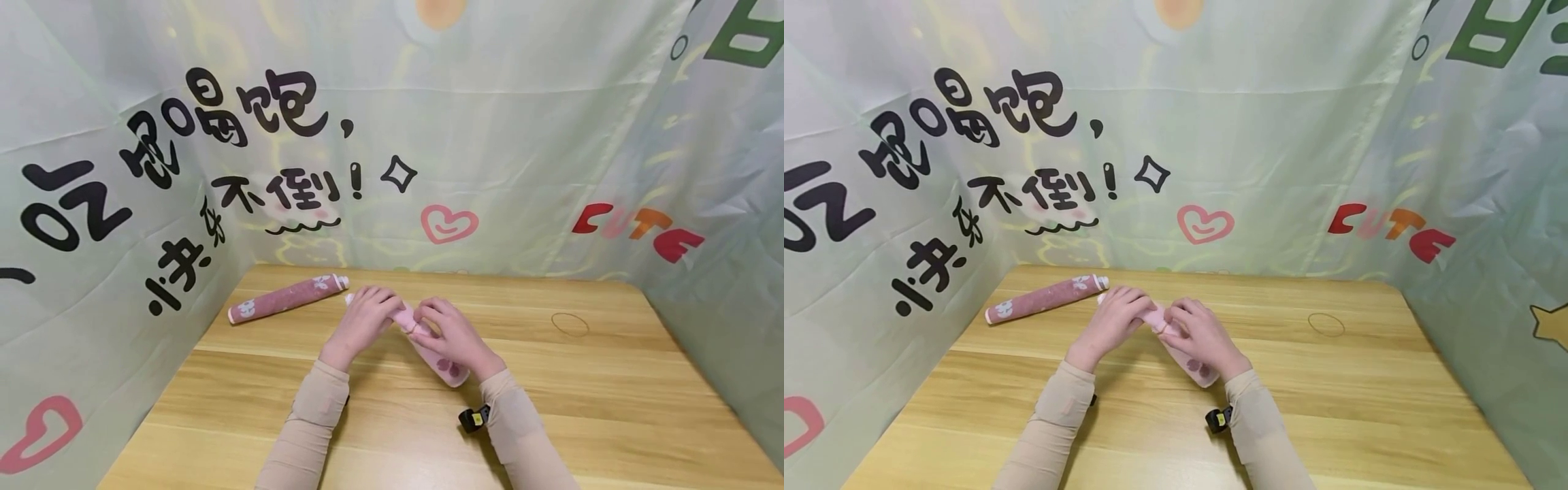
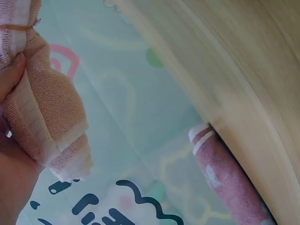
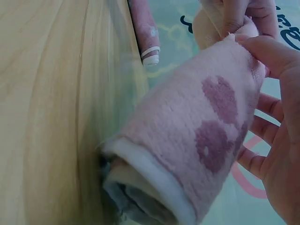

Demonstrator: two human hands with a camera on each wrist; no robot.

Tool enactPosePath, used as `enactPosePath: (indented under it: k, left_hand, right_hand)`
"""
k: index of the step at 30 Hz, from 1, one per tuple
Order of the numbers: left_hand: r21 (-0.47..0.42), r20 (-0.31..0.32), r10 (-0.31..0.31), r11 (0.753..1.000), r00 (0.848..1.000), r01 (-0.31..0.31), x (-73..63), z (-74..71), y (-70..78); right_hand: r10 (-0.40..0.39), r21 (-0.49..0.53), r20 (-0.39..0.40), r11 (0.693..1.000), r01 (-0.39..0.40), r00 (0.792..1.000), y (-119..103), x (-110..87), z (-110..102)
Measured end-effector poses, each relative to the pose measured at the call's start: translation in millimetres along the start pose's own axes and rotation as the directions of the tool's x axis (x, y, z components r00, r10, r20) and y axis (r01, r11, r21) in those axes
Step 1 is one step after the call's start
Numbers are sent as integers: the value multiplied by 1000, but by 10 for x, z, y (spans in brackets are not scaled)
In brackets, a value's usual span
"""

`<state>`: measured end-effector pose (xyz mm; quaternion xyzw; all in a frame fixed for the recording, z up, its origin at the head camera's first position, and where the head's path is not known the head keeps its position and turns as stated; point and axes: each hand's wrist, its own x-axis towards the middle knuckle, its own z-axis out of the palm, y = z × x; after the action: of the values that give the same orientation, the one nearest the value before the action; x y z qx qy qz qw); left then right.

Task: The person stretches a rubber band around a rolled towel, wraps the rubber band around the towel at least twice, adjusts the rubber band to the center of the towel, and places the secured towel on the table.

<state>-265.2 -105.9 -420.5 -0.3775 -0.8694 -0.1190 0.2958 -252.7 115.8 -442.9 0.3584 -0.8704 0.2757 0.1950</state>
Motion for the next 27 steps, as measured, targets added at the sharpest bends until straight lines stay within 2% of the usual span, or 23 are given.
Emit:
enactPosePath:
  k: [5, 10, 18, 27]
  left_hand:
    - [-18, 8, -7, 1000, 1000, 7, 6, -16, -11]
    - [-19, -15, 0, 1000, 1000, -1, -2, -21, -18]
    - [-16, -60, -57, 998, 997, 56, -35, -50, -64]
    - [7, -98, 2, 1000, 995, -1, -21, -46, -59]
  right_hand:
    - [-7, 5, 6, 1000, 7, 1000, -21, 13, -1]
    - [-6, 6, 13, 1000, 6, 1000, -21, 9, 3]
    - [89, 98, 13, 991, -90, 996, 24, -14, -12]
    - [135, 119, 55, 983, -141, 989, 32, -12, -48]
